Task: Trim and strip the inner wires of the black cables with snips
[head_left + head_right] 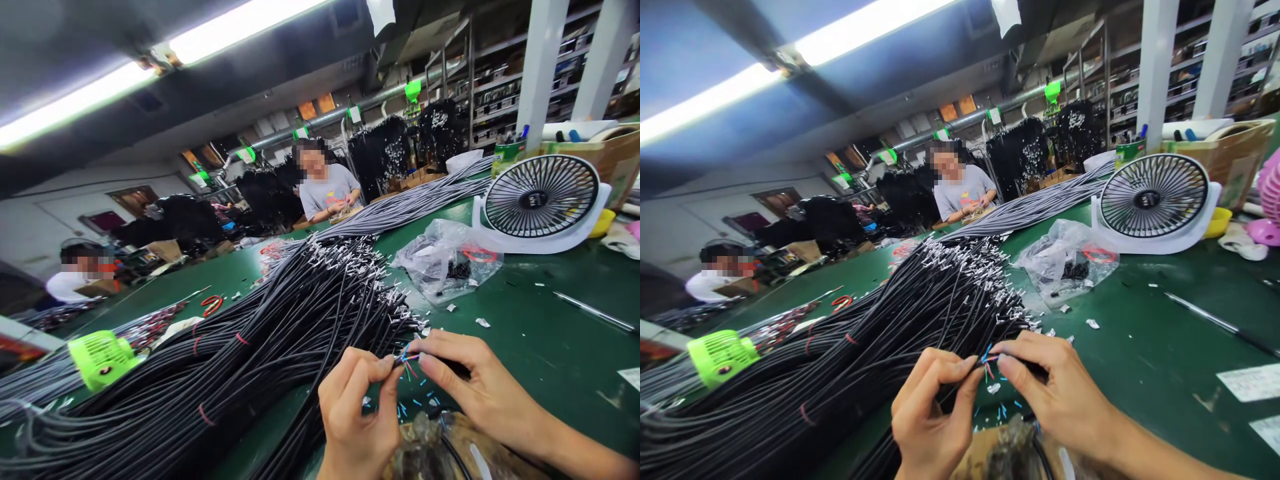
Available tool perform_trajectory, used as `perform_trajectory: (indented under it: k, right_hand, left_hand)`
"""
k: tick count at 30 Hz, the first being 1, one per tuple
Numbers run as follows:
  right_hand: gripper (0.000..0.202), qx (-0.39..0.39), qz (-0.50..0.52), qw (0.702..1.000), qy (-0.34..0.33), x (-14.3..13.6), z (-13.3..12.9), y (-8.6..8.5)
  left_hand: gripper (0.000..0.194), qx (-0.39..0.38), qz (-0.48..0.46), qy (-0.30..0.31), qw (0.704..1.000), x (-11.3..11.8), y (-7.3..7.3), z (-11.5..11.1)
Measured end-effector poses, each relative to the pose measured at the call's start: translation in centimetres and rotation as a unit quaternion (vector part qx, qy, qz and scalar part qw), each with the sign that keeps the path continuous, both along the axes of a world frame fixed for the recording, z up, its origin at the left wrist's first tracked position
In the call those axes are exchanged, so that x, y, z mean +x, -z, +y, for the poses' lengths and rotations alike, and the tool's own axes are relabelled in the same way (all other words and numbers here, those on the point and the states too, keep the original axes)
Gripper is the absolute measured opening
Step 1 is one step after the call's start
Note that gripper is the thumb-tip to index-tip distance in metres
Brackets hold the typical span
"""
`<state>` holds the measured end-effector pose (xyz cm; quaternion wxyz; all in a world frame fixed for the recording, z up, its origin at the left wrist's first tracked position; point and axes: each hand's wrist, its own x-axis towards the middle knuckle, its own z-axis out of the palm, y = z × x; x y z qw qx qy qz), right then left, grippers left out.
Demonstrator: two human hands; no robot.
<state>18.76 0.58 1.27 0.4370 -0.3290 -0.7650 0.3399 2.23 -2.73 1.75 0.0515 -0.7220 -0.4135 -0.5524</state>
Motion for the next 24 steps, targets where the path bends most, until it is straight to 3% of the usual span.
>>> perform_trajectory:
  k: [14,18,21,24]
  right_hand:
    - [0.023,-0.023,0.030,0.999,-0.005,-0.15,-0.05,0.09]
    - [0.022,-0.030,0.034,0.999,0.010,-0.07,-0.07,-0.03]
    - [0.022,-0.027,0.029,0.999,0.012,-0.09,-0.08,-0.17]
    - [0.022,-0.010,0.026,1.000,0.012,-0.10,-0.13,-0.28]
  left_hand:
    - [0.019,-0.011,0.008,-0.011,1.000,0.02,0.03,-0.31]
    - [0.010,-0.104,-0.021,-0.024,0.994,0.32,-0.18,-0.52]
    - [0.023,-0.187,-0.052,-0.014,0.981,0.31,-0.31,-0.47]
    - [0.036,-0.318,-0.154,0.053,0.934,0.28,-0.44,-0.30]
